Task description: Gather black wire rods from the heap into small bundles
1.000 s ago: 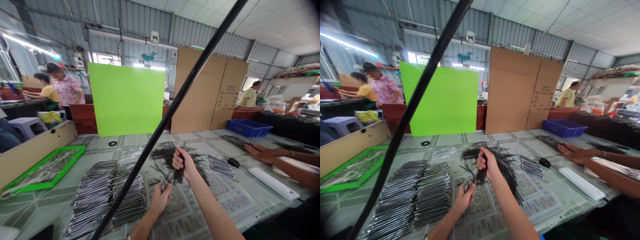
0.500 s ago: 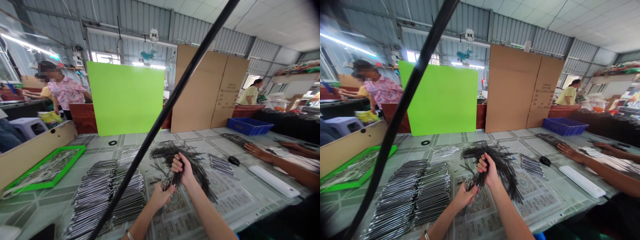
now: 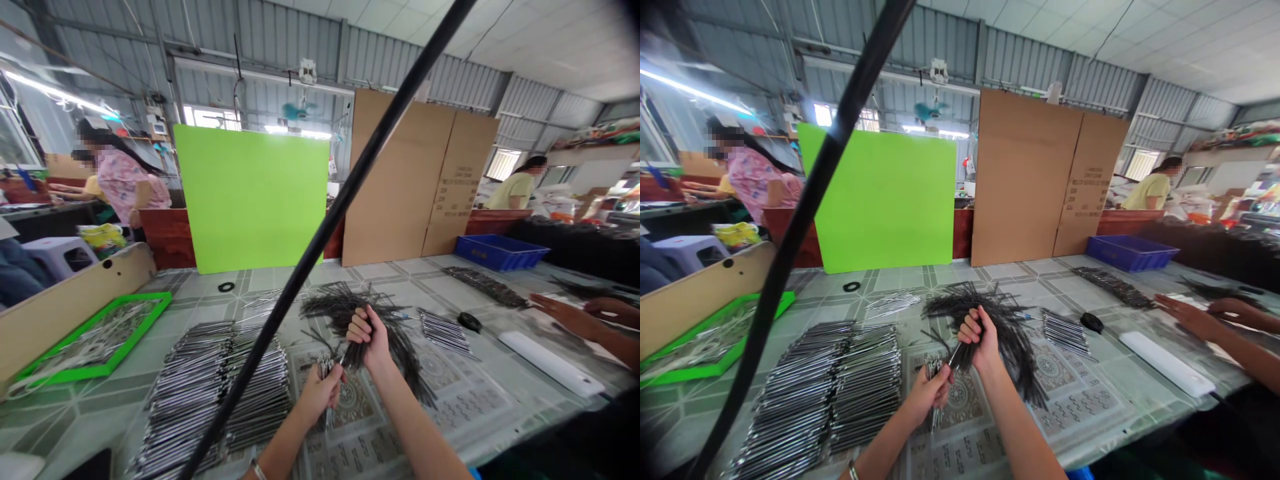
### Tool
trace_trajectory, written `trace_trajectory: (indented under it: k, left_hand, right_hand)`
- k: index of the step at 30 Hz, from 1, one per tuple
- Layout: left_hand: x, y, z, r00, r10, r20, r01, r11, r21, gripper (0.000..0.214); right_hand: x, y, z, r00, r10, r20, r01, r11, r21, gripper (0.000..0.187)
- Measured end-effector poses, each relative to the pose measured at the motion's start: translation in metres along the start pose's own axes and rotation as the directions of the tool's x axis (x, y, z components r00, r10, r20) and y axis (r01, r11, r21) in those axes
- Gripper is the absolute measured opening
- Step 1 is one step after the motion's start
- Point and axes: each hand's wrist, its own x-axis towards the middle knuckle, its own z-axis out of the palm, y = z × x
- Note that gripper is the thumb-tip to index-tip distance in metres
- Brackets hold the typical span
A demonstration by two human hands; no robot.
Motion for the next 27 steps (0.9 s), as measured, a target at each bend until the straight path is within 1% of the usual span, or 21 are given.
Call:
trace_trajectory:
  k: [4,8,11,13,14,15,17,18,19,21,22,23,24,25,26,27]
  left_hand:
    - [0.001,0.002,0.0,1.0,-0.01,0.008,0.01,1.0,-0.017,0.056]
    - [0.001,0.002,-0.001,1.0,-0.007,0.007,0.007,1.0,-0.023,0.055]
    - [0.002,0.001,-0.002,1.0,-0.002,-0.004,0.002,0.999,-0.032,0.054]
    - [0.003,-0.001,-0.002,1.0,-0.001,-0.019,0.0,0.999,-0.036,0.054]
    - [0.004,-0.001,-0.002,1.0,0.001,-0.028,-0.002,0.999,-0.037,0.055]
    - [0.004,-0.002,-0.002,0.999,0.001,-0.034,-0.003,0.999,-0.035,0.055]
    - [0.005,-0.003,-0.002,0.999,-0.005,-0.047,0.004,1.0,-0.023,0.056]
    - [0.005,-0.003,-0.003,0.998,-0.013,-0.055,0.012,1.0,-0.016,0.056]
    - [0.005,-0.003,-0.003,0.998,-0.022,-0.064,0.022,1.0,-0.009,0.056]
    - [0.005,-0.003,-0.003,0.996,-0.037,-0.081,0.038,0.999,0.0,0.056]
    - [0.005,-0.003,-0.003,0.995,-0.041,-0.087,0.041,0.999,0.0,0.056]
    - [0.005,-0.003,-0.003,0.995,-0.043,-0.09,0.043,0.999,-0.001,0.057]
    - [0.005,-0.003,-0.003,0.995,-0.045,-0.092,0.045,0.999,-0.001,0.057]
    - [0.006,-0.003,-0.003,0.994,-0.047,-0.095,0.047,0.999,-0.001,0.058]
    - [0.006,-0.003,-0.003,0.994,-0.049,-0.099,0.049,0.999,-0.001,0.058]
    - [0.006,-0.004,-0.003,0.993,-0.052,-0.103,0.052,0.999,-0.001,0.059]
  right_hand:
    - [0.004,-0.012,-0.004,0.999,-0.031,-0.009,0.032,0.998,0.054,0.025]
    - [0.013,-0.042,-0.013,0.99,-0.127,-0.062,0.128,0.992,0.01,0.025]
    - [0.023,-0.073,-0.012,0.964,-0.237,-0.121,0.222,0.967,-0.122,0.026]
    - [0.027,-0.092,0.0,0.942,-0.301,-0.149,0.246,0.92,-0.304,0.029]
    - [0.028,-0.098,0.01,0.934,-0.324,-0.153,0.234,0.876,-0.422,0.031]
    - [0.027,-0.103,0.023,0.929,-0.34,-0.144,0.211,0.809,-0.548,0.033]
    - [0.023,-0.106,0.054,0.937,-0.34,-0.086,0.156,0.623,-0.766,0.034]
    - [0.02,-0.104,0.07,0.949,-0.312,-0.051,0.127,0.526,-0.841,0.033]
    - [0.017,-0.101,0.085,0.962,-0.271,-0.022,0.105,0.447,-0.889,0.033]
    - [0.013,-0.092,0.107,0.98,-0.197,-0.003,0.066,0.342,-0.937,0.03]
    - [0.013,-0.088,0.112,0.984,-0.177,-0.004,0.05,0.302,-0.952,0.029]
    - [0.014,-0.083,0.113,0.986,-0.168,-0.007,0.037,0.256,-0.966,0.027]
    - [0.015,-0.078,0.11,0.985,-0.171,-0.003,0.03,0.189,-0.981,0.025]
    - [0.017,-0.073,0.104,0.983,-0.182,0.016,0.033,0.092,-0.995,0.024]
    - [0.019,-0.068,0.097,0.98,-0.191,0.049,0.043,-0.036,-0.998,0.022]
    - [0.02,-0.063,0.088,0.978,-0.187,0.09,0.055,-0.184,-0.981,0.021]
